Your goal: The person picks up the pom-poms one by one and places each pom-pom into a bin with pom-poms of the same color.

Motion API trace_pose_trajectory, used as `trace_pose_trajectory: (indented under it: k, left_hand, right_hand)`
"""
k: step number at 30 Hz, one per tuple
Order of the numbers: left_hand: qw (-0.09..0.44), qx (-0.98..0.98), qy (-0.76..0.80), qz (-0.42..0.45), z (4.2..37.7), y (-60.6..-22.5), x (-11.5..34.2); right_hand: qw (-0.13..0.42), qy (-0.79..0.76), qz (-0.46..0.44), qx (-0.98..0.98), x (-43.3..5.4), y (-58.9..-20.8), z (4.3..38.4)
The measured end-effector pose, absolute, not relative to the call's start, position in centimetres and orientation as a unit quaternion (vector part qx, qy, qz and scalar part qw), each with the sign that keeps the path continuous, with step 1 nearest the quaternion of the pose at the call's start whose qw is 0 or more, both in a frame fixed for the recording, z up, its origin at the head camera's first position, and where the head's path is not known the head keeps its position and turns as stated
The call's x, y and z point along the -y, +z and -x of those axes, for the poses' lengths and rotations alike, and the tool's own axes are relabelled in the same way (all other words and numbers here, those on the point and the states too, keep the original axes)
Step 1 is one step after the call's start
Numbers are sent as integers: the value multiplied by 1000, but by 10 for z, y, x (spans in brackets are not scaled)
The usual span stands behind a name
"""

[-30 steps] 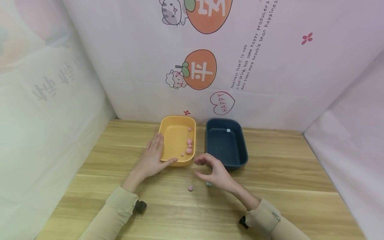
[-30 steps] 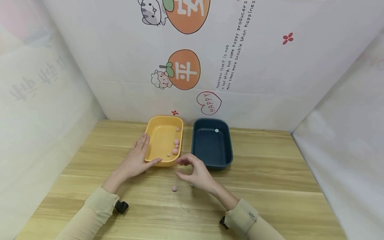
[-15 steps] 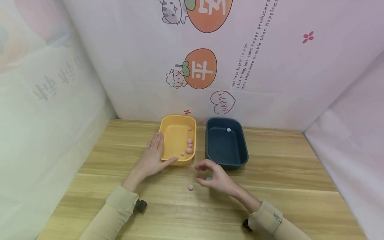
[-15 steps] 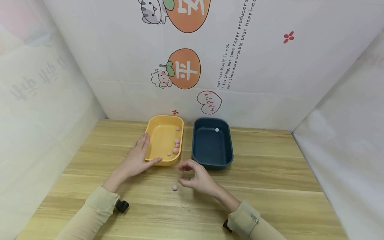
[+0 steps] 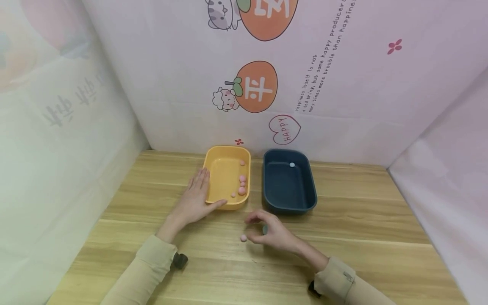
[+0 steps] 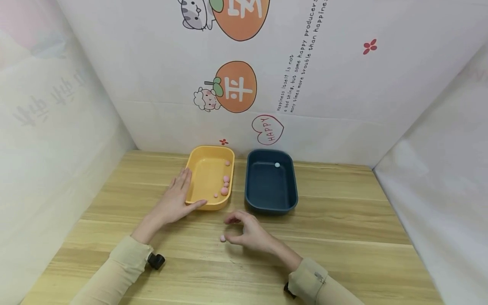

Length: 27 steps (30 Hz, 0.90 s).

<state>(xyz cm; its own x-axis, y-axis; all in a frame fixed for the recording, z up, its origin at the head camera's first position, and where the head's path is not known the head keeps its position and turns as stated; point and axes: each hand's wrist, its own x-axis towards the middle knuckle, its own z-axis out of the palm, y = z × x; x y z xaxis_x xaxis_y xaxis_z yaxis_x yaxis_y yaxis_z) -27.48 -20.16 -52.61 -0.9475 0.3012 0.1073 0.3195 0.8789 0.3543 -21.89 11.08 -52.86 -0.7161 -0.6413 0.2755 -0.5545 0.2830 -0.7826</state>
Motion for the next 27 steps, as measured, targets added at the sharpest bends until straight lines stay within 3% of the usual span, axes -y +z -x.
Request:
trace_pose_trajectory:
  k: [15,27]
  left_hand:
    - [17,968,-194,161,273,-523,199]
    - [25,968,-188,162,273,-525,201]
  right_hand:
    - [116,-396,370,-832,-101,-529,222]
    - [78,-394,437,-805,-104,-563,238]
